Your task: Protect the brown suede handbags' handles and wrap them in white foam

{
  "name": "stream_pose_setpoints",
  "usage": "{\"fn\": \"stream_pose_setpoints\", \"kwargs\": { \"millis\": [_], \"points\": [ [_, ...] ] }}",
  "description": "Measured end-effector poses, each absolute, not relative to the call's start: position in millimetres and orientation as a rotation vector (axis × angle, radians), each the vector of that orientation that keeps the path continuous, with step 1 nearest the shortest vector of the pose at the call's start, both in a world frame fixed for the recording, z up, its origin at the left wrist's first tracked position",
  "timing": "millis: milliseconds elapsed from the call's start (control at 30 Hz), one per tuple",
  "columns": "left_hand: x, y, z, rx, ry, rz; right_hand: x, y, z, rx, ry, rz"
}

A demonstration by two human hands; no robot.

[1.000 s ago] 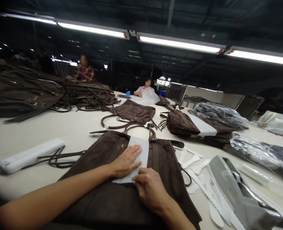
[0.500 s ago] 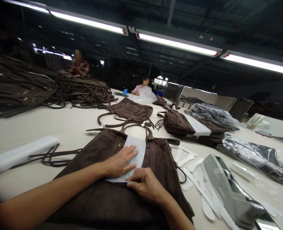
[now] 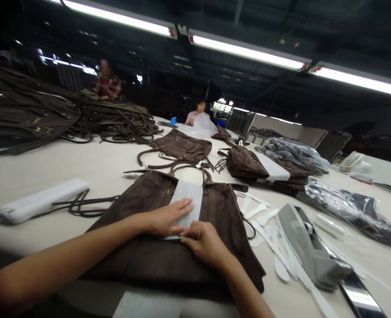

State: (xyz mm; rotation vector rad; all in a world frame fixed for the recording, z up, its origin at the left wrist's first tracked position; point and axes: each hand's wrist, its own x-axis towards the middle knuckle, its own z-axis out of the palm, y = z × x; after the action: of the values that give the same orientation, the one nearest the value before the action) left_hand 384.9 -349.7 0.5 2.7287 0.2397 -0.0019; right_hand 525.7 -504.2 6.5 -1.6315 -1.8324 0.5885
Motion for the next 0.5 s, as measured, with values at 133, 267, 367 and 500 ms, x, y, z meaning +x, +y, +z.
{"fn": "stream_pose_setpoints", "kwargs": {
  "millis": [133, 267, 367, 500],
  "points": [
    [376.8, -341.6, 3.0, 2.624, 0.139, -0.098, 526.8, -519.6, 7.8, -1.64, -1.826, 0.49],
    [372.3, -337.0, -2.5, 2.595, 0.038, -0.077, 517.6, -531.5, 12.7, -1.743, -1.857, 0.385],
    [370.9, -340.3, -5.1, 2.635, 0.047, -0.024, 501.1, -543.4, 17.6, -1.824, -1.922, 0.233],
    [372.8, -339.9, -8.4, 2.61, 0.077, 0.009, 476.3, -577.2, 15.0, -1.63, -1.882, 0.085]
  ]
}}
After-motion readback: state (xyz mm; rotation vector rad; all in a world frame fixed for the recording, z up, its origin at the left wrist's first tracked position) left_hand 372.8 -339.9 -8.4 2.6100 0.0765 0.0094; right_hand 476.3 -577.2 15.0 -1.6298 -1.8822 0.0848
